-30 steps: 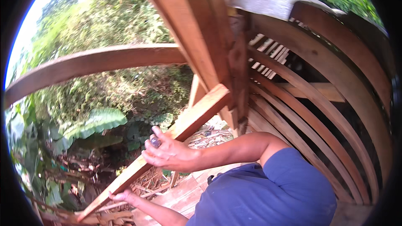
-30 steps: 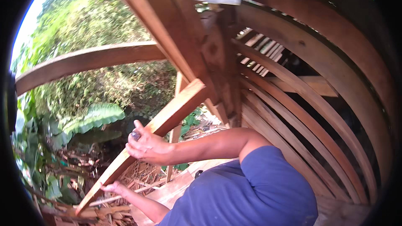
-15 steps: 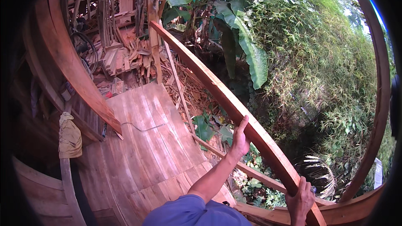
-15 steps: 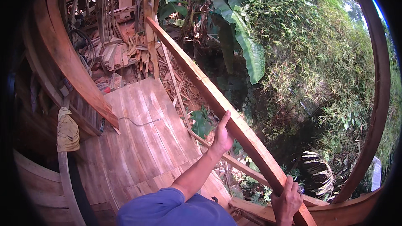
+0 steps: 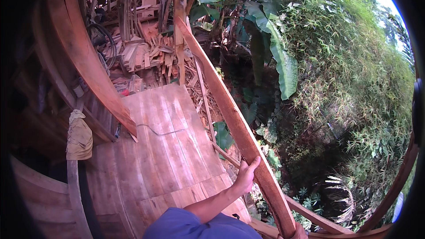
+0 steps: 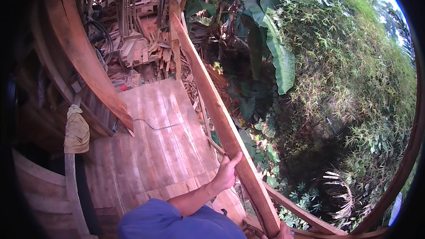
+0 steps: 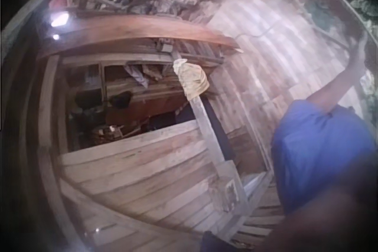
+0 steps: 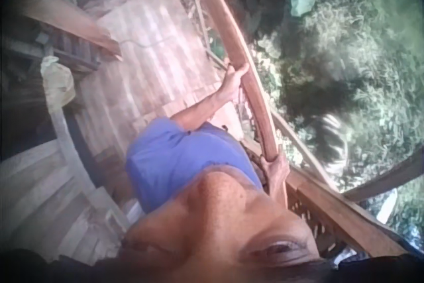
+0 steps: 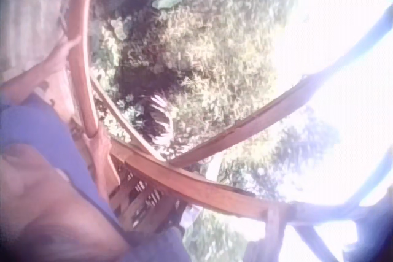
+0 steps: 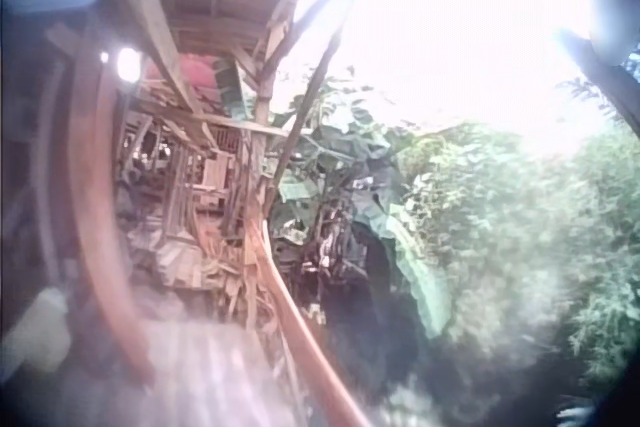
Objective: The person positions a long wooden plank against the side of a wooden structure, then uses a machete to drive a nail into the plank to secure it to the floor. The person then walks around the structure and picks up another plank.
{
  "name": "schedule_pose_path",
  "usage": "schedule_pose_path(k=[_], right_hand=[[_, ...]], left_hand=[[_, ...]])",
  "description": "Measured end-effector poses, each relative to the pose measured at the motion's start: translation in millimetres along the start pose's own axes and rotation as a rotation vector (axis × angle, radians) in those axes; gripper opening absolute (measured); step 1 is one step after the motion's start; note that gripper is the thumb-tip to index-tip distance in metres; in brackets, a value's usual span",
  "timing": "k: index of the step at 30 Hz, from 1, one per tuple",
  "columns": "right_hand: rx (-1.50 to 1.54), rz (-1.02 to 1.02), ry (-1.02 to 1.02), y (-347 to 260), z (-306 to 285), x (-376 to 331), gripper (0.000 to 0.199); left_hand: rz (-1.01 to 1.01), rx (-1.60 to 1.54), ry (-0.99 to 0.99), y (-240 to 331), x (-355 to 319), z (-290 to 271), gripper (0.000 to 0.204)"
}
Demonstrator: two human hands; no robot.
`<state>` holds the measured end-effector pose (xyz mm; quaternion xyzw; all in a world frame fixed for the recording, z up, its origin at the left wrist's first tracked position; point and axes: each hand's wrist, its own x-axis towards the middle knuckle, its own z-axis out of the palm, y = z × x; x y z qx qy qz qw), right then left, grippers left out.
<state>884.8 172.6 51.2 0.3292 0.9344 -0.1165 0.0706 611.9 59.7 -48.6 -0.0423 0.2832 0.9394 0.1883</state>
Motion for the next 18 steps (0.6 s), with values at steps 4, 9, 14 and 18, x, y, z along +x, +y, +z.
schedule_pose_path(k=[4, 9, 14, 18], right_hand=[[0.255, 0.028, -0.176, -7.9, 39.9, 3.0, 0.062], [0.655, -0.092, -0.216, 47.1, 149.8, 11.2, 0.052], [0.601, -0.043, -0.239, 25.8, 149.0, 1.5, 0.054], [0.648, -0.013, -0.325, 14.6, 150.3, -6.9, 0.059]], left_hand=[[0.021, 0.209, 0.105, -6.2, -1.7, -43.8, 0.037], [0.007, 0.388, 0.182, 1.5, -9.0, -74.0, 0.048], [-0.130, 0.555, 0.153, 38.0, -9.7, -101.3, 0.044], [-0.161, 0.499, 0.187, 72.5, 36.3, -112.5, 0.055]])
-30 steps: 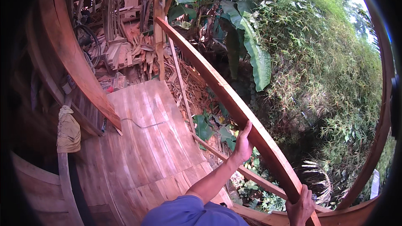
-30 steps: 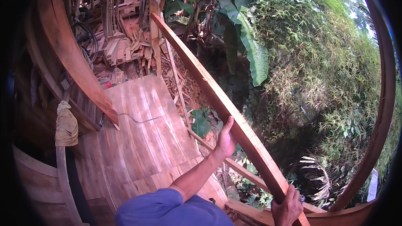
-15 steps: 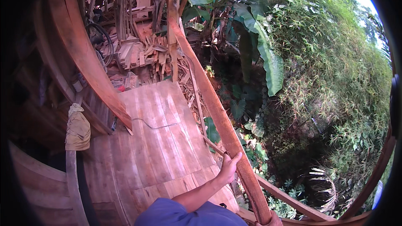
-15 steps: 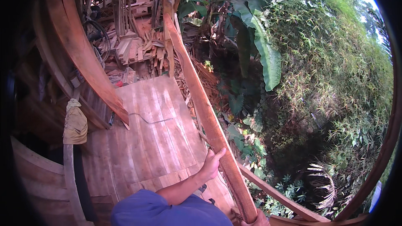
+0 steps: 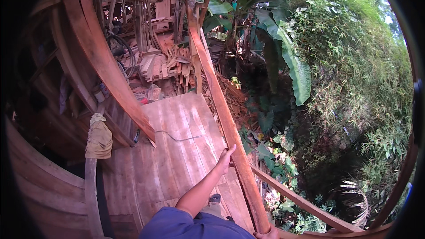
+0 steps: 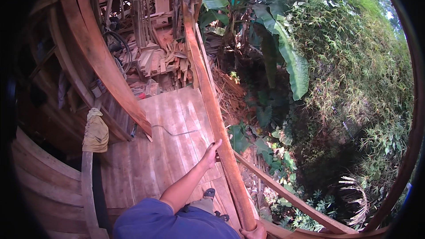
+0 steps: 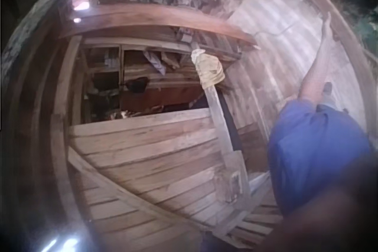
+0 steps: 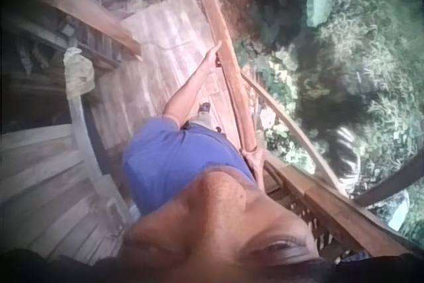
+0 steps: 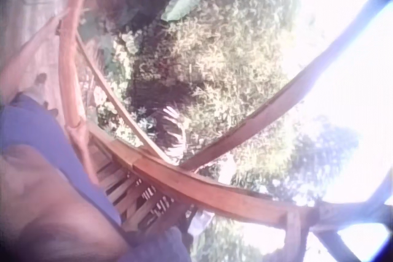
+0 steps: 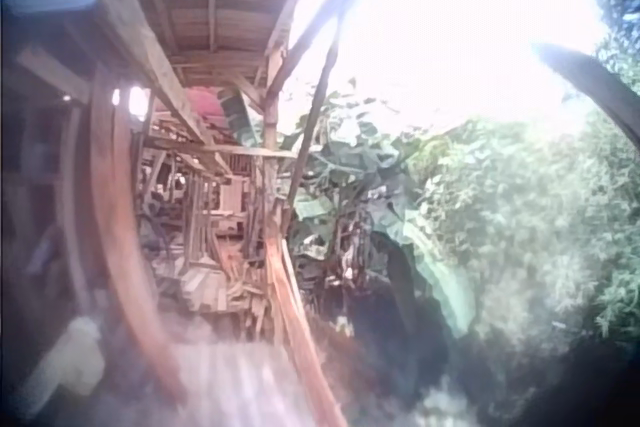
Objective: The person positions a long wooden plank against the side of a wooden structure, then uses a machete to drive a nail into the plank to secure it to the floor. The person then walks around the structure and picks up another plank.
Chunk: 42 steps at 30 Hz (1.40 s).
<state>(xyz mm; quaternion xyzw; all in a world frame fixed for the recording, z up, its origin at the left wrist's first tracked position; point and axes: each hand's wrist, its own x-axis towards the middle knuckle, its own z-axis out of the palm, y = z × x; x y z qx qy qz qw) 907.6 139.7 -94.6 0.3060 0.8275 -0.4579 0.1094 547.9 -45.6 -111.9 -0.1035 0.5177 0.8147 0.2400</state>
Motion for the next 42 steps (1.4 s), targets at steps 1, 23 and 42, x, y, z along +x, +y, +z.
schedule_pose_path(k=[1, 23, 42], right_hand=[[0.023, 0.015, -0.034, -3.2, 2.7, -2.5, 0.061], [-0.422, 0.125, -0.201, 55.2, 94.7, 159.6, 0.073], [0.105, -0.268, -0.147, -393.3, 239.1, 418.4, 0.063]], left_hand=[[-0.047, -0.082, -0.038, 12.0, 22.5, -16.0, 0.060], [0.078, -0.163, -0.012, 11.0, 150.0, -122.6, 0.048], [-0.245, 0.779, -0.528, -58.6, 82.7, -171.9, 0.076]])
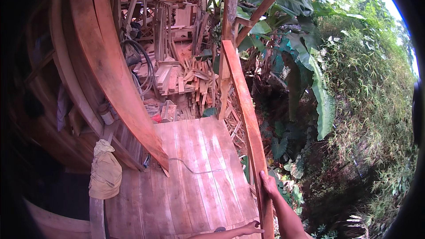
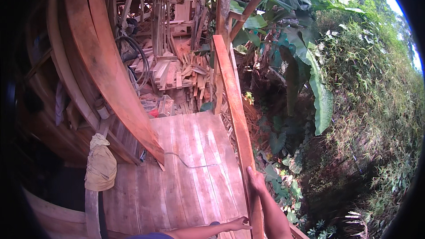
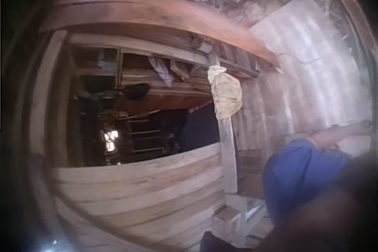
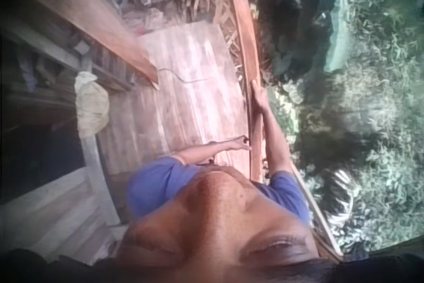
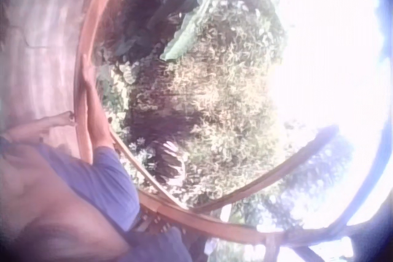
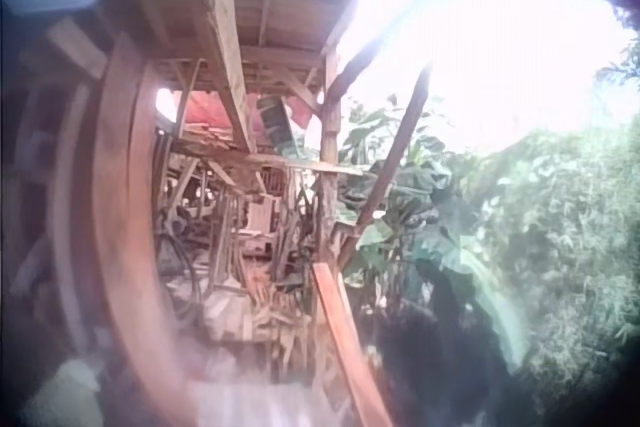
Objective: The person positions a long wooden plank against the side of a wooden structure, then uses a machete to drive a nail into the plank to secure it to the floor. The person then walks around the structure and picks up another plank.
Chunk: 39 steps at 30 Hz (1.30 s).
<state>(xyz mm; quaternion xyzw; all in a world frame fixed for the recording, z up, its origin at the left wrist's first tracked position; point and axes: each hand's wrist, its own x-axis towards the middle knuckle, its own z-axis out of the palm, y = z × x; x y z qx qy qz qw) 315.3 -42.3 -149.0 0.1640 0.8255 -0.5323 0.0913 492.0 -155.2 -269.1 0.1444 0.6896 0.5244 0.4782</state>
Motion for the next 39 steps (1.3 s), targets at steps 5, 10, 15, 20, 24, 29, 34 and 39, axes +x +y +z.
schedule_pose_path(k=[5, 10, 15, 20, 24, 29, 34, 39], right_hand=[[-0.010, -0.042, 0.020, 19.6, 18.0, -26.8, 0.060], [0.027, -0.132, -0.027, 33.1, 45.3, -18.5, 0.053], [-0.042, -0.087, -0.047, 36.3, 67.8, 2.9, 0.050], [0.113, -0.045, -0.135, 46.5, 81.9, 24.9, 0.046], [0.277, -0.039, -0.292, 118.5, 107.7, 56.5, 0.051], [0.236, -0.078, -0.303, 107.9, 103.9, 69.8, 0.042], [-0.139, 0.308, -0.674, 64.4, 70.1, 134.8, 0.074], [0.077, 0.187, -0.507, -81.4, 60.6, 225.8, 0.079]], left_hand=[[-0.015, -0.371, 0.477, -9.2, -35.7, -160.3, 0.080], [0.152, -0.470, 0.774, 70.5, -79.3, -315.1, 0.063], [0.379, -0.492, 0.843, 172.9, -87.0, -434.4, 0.047], [0.532, -0.480, 0.814, 293.2, -86.4, -528.5, 0.056], [0.660, -0.541, 0.628, 347.6, -54.4, -599.2, 0.053], [0.768, -0.571, 0.634, 354.8, -16.5, -640.6, 0.047], [0.722, -0.573, 0.689, 336.5, 3.0, -670.3, 0.043], [0.739, -0.539, 0.618, 311.8, 12.9, -701.8, 0.053]])
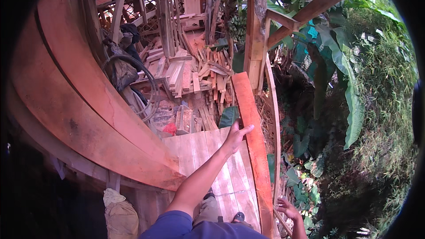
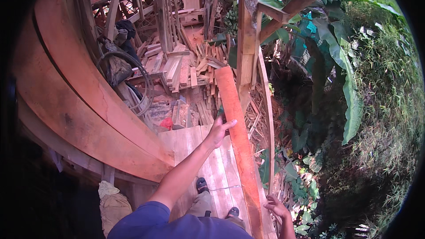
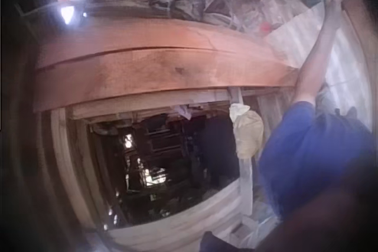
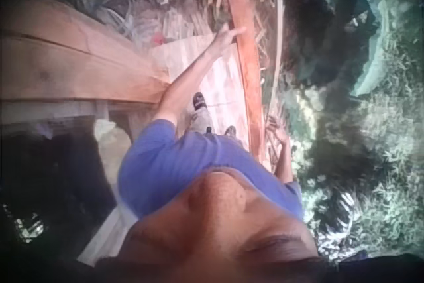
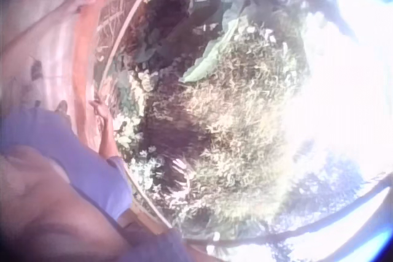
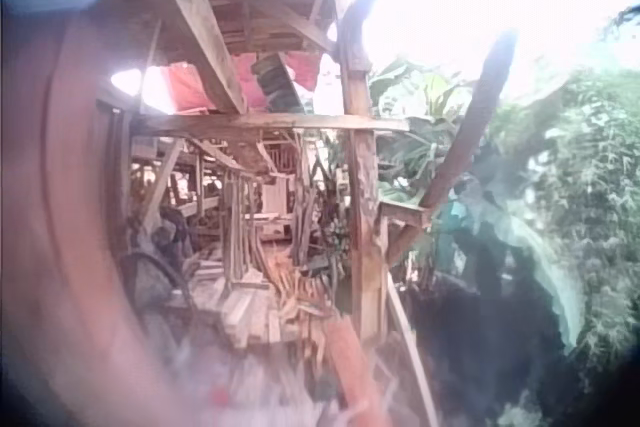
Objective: The person positions a long wooden plank against the side of a wooden structure, then uses a machete to drive a nail into the plank to secure it to the floor. The person then walks around the structure and picks up another plank.
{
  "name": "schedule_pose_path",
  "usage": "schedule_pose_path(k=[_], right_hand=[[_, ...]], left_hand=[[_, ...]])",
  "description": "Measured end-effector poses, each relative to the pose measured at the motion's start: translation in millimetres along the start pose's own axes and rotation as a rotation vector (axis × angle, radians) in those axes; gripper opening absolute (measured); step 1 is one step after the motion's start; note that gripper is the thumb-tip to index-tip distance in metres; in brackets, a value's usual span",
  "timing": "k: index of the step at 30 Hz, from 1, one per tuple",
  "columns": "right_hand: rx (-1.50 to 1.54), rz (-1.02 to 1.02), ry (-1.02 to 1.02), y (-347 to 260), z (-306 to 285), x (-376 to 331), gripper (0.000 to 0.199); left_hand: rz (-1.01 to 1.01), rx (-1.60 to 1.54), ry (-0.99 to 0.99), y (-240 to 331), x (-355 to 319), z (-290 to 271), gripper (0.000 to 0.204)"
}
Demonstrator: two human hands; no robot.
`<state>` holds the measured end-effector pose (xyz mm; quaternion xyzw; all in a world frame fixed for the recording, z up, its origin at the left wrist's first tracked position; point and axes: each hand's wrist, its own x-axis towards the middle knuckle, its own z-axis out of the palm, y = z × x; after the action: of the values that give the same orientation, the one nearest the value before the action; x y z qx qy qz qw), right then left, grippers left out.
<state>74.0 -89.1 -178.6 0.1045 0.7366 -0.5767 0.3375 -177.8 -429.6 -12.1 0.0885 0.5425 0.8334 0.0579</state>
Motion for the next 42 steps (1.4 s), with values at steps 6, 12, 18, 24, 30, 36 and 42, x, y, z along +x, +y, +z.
schedule_pose_path(k=[6, 12, 18, 24, 30, 36, 42], right_hand=[[-0.017, -0.603, 0.337, -246.6, 56.6, 56.7, 0.073], [-0.012, -0.614, 0.168, -358.2, 96.7, 135.9, 0.062], [-0.042, -0.490, 0.196, -380.1, 112.9, 226.0, 0.047], [0.043, -0.504, 0.227, -357.0, 124.5, 300.8, 0.038], [-0.025, -0.464, 0.324, -352.9, 112.6, 314.4, 0.039], [-0.050, -0.411, 0.378, -364.2, 114.6, 311.3, 0.041], [-0.033, -0.313, 0.424, -348.2, 127.1, 329.8, 0.041]], left_hand=[[-0.048, 0.023, -0.071, -10.1, 13.9, -34.7, 0.063], [-0.150, 0.011, -0.157, -13.2, 15.5, -90.3, 0.073], [-0.166, 0.247, -0.257, -20.4, 37.9, -135.5, 0.069], [-0.424, 0.746, -0.544, 24.2, 81.3, -239.3, 0.059], [-0.025, 1.041, 0.513, 240.1, 151.7, -418.0, 0.053], [0.705, 1.811, 1.340, 493.2, 131.5, -493.8, 0.039], [0.158, 2.026, 1.375, 563.1, 154.7, -522.2, 0.045]])
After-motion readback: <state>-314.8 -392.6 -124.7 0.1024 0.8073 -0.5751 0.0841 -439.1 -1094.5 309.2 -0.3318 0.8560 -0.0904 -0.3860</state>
